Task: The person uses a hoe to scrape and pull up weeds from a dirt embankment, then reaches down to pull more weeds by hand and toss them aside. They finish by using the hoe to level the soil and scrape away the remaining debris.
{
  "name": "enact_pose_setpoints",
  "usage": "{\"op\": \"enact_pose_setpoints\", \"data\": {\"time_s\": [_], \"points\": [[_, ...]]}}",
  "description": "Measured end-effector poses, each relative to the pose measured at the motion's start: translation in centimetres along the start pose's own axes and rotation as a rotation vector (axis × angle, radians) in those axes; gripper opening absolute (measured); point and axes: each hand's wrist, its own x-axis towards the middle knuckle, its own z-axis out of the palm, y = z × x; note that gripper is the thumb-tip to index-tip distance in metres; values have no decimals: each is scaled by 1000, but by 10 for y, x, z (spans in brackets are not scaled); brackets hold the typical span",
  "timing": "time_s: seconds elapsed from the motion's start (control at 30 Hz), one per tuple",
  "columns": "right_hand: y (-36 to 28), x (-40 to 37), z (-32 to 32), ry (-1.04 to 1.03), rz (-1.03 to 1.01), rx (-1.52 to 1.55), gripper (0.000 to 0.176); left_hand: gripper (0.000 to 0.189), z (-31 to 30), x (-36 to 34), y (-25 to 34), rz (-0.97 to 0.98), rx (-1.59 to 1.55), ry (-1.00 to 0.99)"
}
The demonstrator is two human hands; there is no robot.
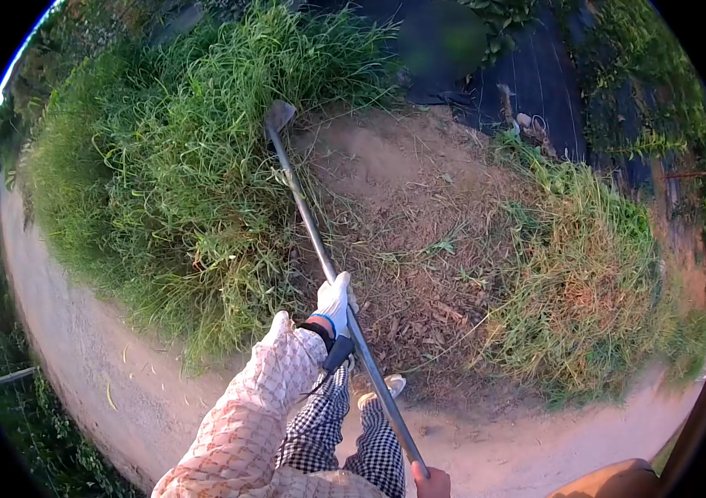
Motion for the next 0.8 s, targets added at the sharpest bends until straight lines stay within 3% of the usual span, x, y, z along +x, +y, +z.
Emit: {"op": "enact_pose_setpoints", "data": {"time_s": [0.17, 0.3, 0.37, 0.63, 0.8], "points": [[-44, 13, -2, 41, -102, 135, 61, 22, 5, 40, 35, 143, 9, -60], [41, -31, -8, -116, 124, 65, 58, 24, -7, -10, -41, 45, 60, 69], [30, -56, -11, -75, 137, 158, 60, 25, -13, -33, -41, 41, 32, 22], [22, -68, -12, 49, 81, 41, 64, 24, -4, -32, -11, 36, -20, 54], [-19, -29, -13, 37, -108, 49, 67, 27, 10, -7, 42, 138, 48, 22]]}}
